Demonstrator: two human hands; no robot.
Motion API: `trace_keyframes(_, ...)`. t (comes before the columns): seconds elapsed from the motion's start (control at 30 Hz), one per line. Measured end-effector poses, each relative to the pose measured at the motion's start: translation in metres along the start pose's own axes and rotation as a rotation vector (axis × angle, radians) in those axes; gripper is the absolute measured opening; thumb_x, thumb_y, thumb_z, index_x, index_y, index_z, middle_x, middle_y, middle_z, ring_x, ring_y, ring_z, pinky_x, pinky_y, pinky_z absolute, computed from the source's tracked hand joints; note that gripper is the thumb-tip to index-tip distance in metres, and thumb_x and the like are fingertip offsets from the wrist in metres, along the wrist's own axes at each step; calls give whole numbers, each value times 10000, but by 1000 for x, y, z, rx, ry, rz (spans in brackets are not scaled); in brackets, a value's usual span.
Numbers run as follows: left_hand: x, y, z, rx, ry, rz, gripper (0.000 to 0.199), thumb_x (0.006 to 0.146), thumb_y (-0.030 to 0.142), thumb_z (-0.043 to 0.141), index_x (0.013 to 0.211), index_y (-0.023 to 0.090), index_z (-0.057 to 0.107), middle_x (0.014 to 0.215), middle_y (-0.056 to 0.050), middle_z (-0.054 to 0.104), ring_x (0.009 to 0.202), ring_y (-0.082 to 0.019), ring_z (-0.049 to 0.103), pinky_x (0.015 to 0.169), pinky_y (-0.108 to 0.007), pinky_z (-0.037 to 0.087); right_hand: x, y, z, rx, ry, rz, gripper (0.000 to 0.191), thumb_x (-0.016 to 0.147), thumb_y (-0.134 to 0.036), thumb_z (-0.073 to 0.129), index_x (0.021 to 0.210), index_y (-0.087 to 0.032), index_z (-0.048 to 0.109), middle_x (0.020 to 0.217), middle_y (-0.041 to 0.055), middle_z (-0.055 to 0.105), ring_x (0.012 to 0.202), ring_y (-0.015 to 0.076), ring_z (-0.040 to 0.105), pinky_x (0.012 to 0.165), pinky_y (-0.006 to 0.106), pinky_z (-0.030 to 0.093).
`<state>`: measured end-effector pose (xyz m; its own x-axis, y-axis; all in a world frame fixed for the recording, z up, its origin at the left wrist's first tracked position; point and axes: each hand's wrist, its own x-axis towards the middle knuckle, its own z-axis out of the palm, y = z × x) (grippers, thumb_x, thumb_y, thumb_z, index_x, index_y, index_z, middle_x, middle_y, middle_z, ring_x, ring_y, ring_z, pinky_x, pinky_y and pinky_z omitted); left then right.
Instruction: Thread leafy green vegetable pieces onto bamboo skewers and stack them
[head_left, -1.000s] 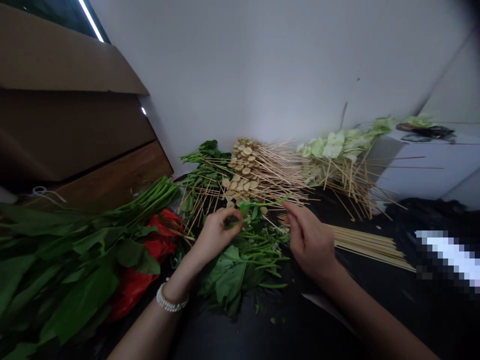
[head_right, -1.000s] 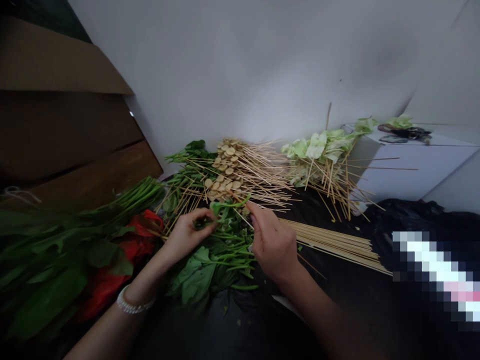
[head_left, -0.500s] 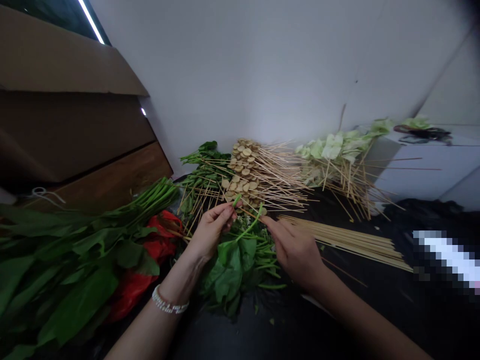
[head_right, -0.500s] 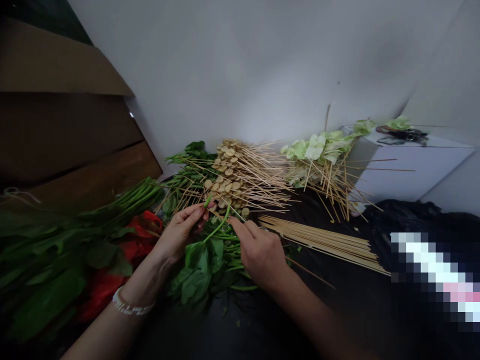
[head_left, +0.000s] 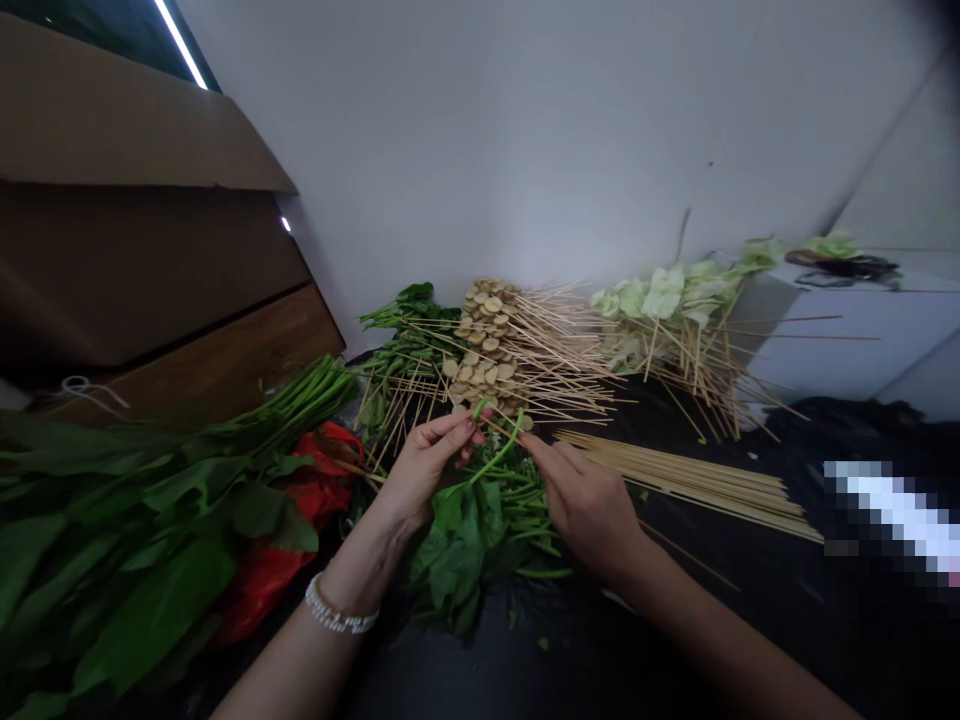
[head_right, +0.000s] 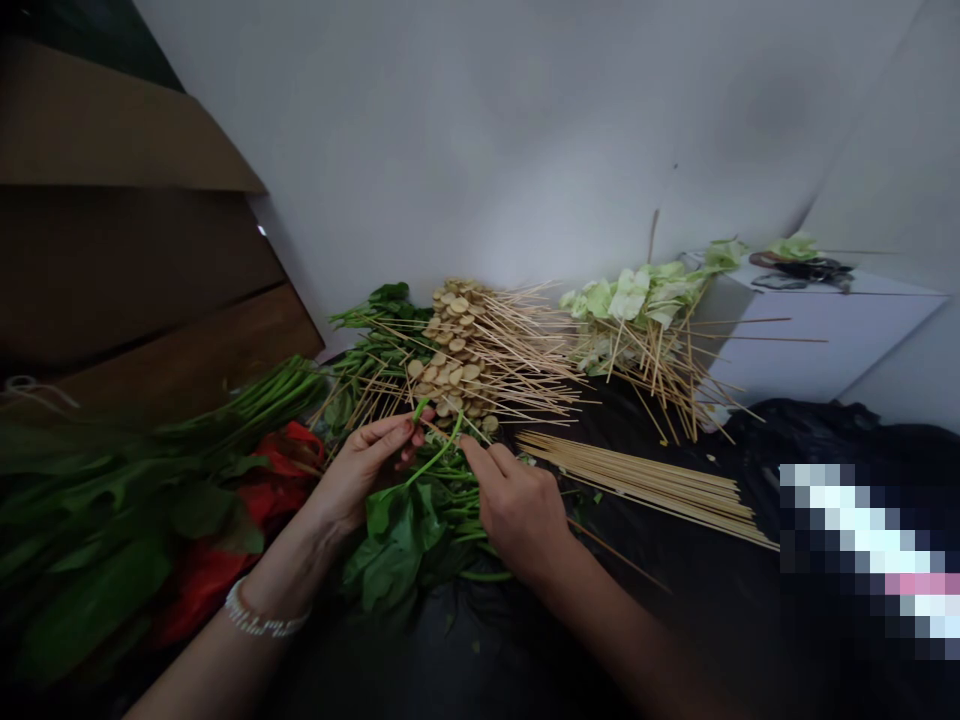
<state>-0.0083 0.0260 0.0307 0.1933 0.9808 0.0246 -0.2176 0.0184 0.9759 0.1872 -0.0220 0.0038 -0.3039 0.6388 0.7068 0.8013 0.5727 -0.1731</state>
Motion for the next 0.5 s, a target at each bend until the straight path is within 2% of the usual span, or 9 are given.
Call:
trace_keyframes(0.13, 0, 0, -1, 7, -1, -4, 315, 693, 368, 787, 957, 196, 767, 703, 4, 643, 554, -52, 436, 499, -179, 304, 0, 0, 0, -14, 6, -5, 403, 912, -84, 362, 1240, -108, 594, 810, 68, 659, 709, 151, 631, 632, 236, 493)
trace_keyframes(0.37, 2, -3, -3, 85, 89, -7, 357, 600, 399, 838, 875, 178, 783, 690, -20, 680, 544, -67, 464, 511, -191, 334, -2, -2, 2, -92, 9, -12, 384, 906, -99, 379, 1212, -113, 612, 778, 57, 652, 645, 143, 609, 564, 238, 451)
trace_keyframes(0.5, 1, -1, -3, 129, 45, 0, 306, 655, 416, 800, 858, 187, 783, 650, -6, 653, 523, -63, 441, 482, -186, 306, -3, -2, 4, -86, 15, -19, 393, 900, -81, 367, 1213, -109, 602, 780, 56, 653, 635, 143, 607, 559, 243, 450)
